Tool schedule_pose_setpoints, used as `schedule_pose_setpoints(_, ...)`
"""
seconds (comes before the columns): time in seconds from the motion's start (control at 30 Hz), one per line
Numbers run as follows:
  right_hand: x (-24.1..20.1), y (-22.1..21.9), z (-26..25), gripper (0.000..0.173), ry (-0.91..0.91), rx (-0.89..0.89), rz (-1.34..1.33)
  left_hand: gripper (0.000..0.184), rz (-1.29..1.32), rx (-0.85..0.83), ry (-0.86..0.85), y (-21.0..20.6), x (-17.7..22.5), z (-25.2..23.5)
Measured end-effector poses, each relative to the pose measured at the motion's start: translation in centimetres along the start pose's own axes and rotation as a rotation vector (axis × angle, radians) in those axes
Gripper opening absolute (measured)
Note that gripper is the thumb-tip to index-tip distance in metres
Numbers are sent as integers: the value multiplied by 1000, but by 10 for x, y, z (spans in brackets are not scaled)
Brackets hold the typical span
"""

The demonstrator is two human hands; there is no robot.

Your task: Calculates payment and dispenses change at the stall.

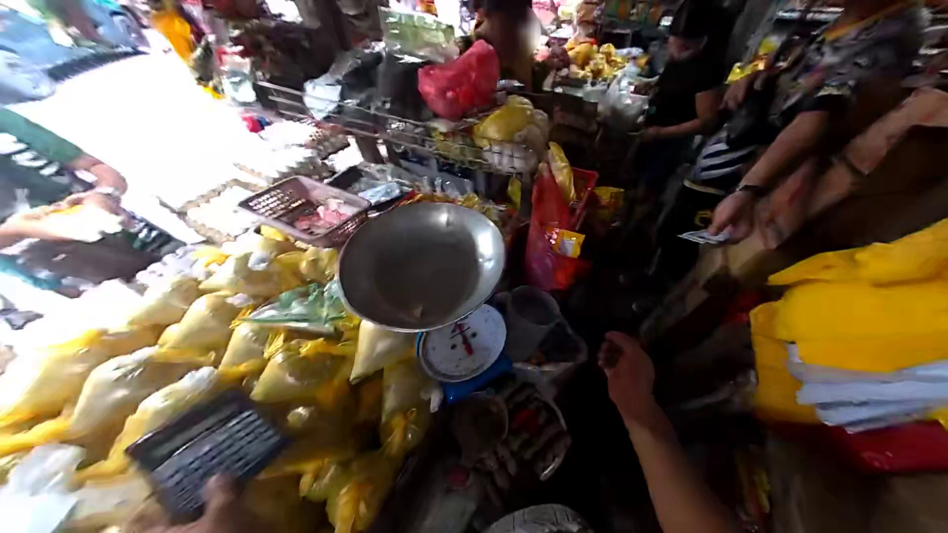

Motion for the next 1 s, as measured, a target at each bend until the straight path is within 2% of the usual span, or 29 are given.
schedule_pose_setpoints(0.07,-3,-10,3,24,5,-33,-28,92,-108,64,-29,-6,-15,30)
schedule_pose_setpoints(0.2,9,-80,53,21,101,-339,57,96,-220,90,71,-7,-21,54)
schedule_pose_setpoints(0.3,29,-149,121,20,237,-755,100,91,-269,106,136,5,-32,55)
schedule_pose_setpoints(0.4,55,-211,198,21,345,-1178,198,76,-217,155,183,25,-37,58)
schedule_pose_setpoints(0.47,78,-246,246,24,411,-1378,332,70,-134,242,187,46,-34,61)
schedule_pose_setpoints(0.53,102,-280,284,33,530,-1488,528,71,-79,349,165,67,-34,66)
schedule_pose_setpoints(0.63,129,-331,334,48,799,-1516,819,84,-8,378,97,77,-34,66)
schedule_pose_setpoints(0.77,148,-386,386,58,1080,-1396,895,101,35,196,32,55,-48,64)
schedule_pose_setpoints(0.9,178,-427,415,53,1321,-1271,876,97,32,112,79,45,-67,58)
schedule_pose_setpoints(1.0,204,-441,417,58,1347,-1256,1029,94,64,63,101,45,-75,52)
Point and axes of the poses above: each hand's wrist, its own z-axis away from the middle knuckle, its own y-axis out of the back of the hand, x = y × z, the point moved 8 cm from there along -z, towards the middle knuckle
